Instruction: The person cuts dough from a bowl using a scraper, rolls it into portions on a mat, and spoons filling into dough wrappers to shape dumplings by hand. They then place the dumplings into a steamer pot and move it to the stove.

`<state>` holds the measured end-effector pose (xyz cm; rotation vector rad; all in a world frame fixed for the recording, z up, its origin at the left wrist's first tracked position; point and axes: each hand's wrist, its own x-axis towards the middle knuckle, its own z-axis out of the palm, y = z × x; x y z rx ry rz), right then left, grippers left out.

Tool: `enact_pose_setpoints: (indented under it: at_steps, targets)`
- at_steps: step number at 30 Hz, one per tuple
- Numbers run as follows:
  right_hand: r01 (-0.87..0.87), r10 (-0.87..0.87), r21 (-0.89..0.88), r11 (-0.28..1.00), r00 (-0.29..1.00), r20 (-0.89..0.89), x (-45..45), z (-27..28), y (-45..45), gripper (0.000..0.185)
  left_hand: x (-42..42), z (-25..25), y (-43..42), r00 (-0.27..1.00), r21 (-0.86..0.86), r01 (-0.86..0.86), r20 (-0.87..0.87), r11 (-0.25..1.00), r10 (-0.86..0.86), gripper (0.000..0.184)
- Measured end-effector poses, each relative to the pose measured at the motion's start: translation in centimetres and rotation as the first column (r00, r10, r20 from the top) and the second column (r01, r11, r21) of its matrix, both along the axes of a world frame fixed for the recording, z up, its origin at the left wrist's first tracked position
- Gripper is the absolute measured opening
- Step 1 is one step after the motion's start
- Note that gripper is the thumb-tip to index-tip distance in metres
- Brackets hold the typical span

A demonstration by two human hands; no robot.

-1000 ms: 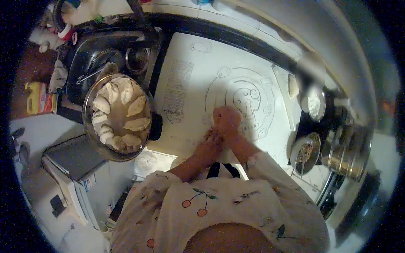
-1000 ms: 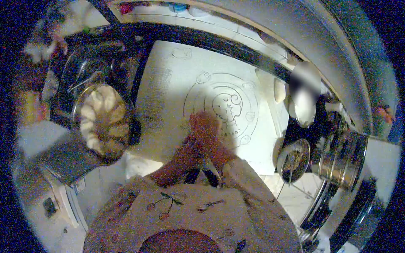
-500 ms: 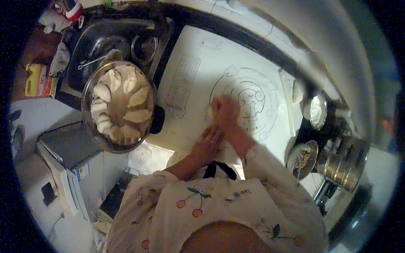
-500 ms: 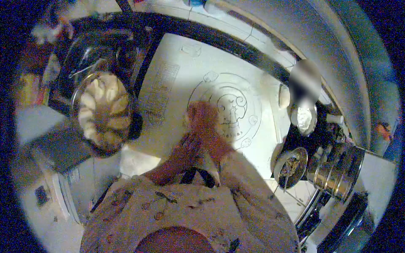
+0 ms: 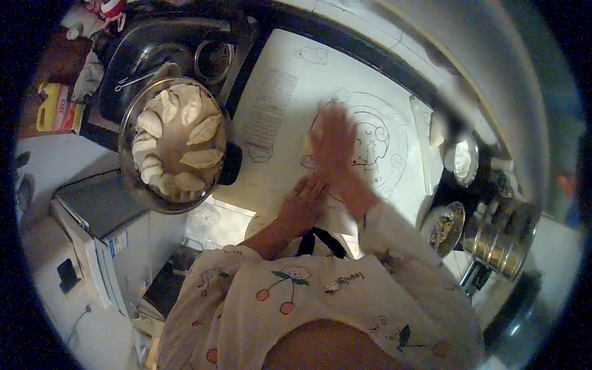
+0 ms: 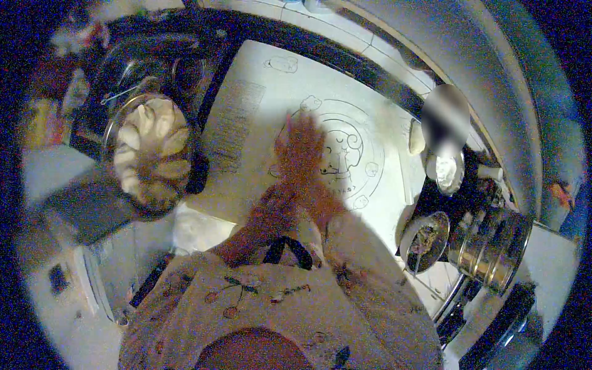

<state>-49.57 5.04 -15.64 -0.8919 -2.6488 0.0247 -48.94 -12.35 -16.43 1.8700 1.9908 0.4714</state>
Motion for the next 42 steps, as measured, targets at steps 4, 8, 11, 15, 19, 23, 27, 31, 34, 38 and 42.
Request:
enact_pose_setpoints:
  at_steps: [4,8,11,15,19,23,27,31,34,38,42]
  targets:
    - [0.052,-0.052,-0.004,0.999,0.993,-0.106,-3.9,1.4,5.1,0.055,-0.4,2.9,0.4,0.997,0.002,-0.055,0.046,0.998,0.055,0.068]
    - [-0.093,0.151,-0.342,0.935,0.978,0.147,4.2,2.4,-4.4,0.053,-1.1,2.1,0.6,0.997,-0.130,0.021,0.080,0.991,-0.010,0.069]
    - [-0.022,0.071,-0.301,0.953,0.986,0.153,4.7,2.8,-7.3,0.054,-0.3,1.4,0.1,0.993,-0.100,0.019,0.121,0.995,-0.007,0.070]
    - [0.038,-0.030,-0.121,0.992,0.997,0.072,-2.6,1.9,0.7,0.057,-0.8,2.0,0.7,0.983,-0.138,-0.007,0.179,0.990,0.032,0.073]
    - [0.122,-0.131,-0.121,0.985,0.989,-0.071,-6.8,1.7,5.9,0.054,0.0,1.8,0.6,0.990,-0.093,-0.041,0.131,0.995,0.053,0.078]
    - [-0.129,0.166,-0.225,0.966,0.974,0.156,2.4,0.0,-0.2,0.047,-1.8,3.5,0.8,0.975,-0.251,0.024,0.219,0.968,0.033,0.082]
    - [-0.100,0.161,-0.379,0.920,0.978,0.132,4.6,3.7,-5.0,0.046,-1.4,2.6,0.6,0.983,-0.231,0.101,0.174,0.968,-0.060,0.085]
    - [-0.101,0.104,-0.070,0.992,0.994,0.037,-2.3,0.7,3.1,0.048,-1.4,2.3,0.5,0.988,-0.088,0.006,0.154,0.996,0.008,0.087]
    - [-0.077,0.094,-0.151,0.986,0.990,0.109,-2.3,1.7,3.2,0.049,-1.5,1.9,0.3,0.992,-0.017,-0.015,0.122,1.000,0.017,0.087]
    - [-0.191,0.201,-0.353,0.916,0.980,-0.008,7.4,1.7,-4.7,0.048,-0.7,-0.3,-0.2,0.995,-0.019,-0.009,0.097,1.000,0.010,0.086]
    - [-0.210,0.254,-0.176,0.962,0.923,0.289,9.9,3.1,-5.7,0.048,-1.1,1.1,-0.4,0.999,0.013,0.019,0.038,1.000,-0.019,0.079]
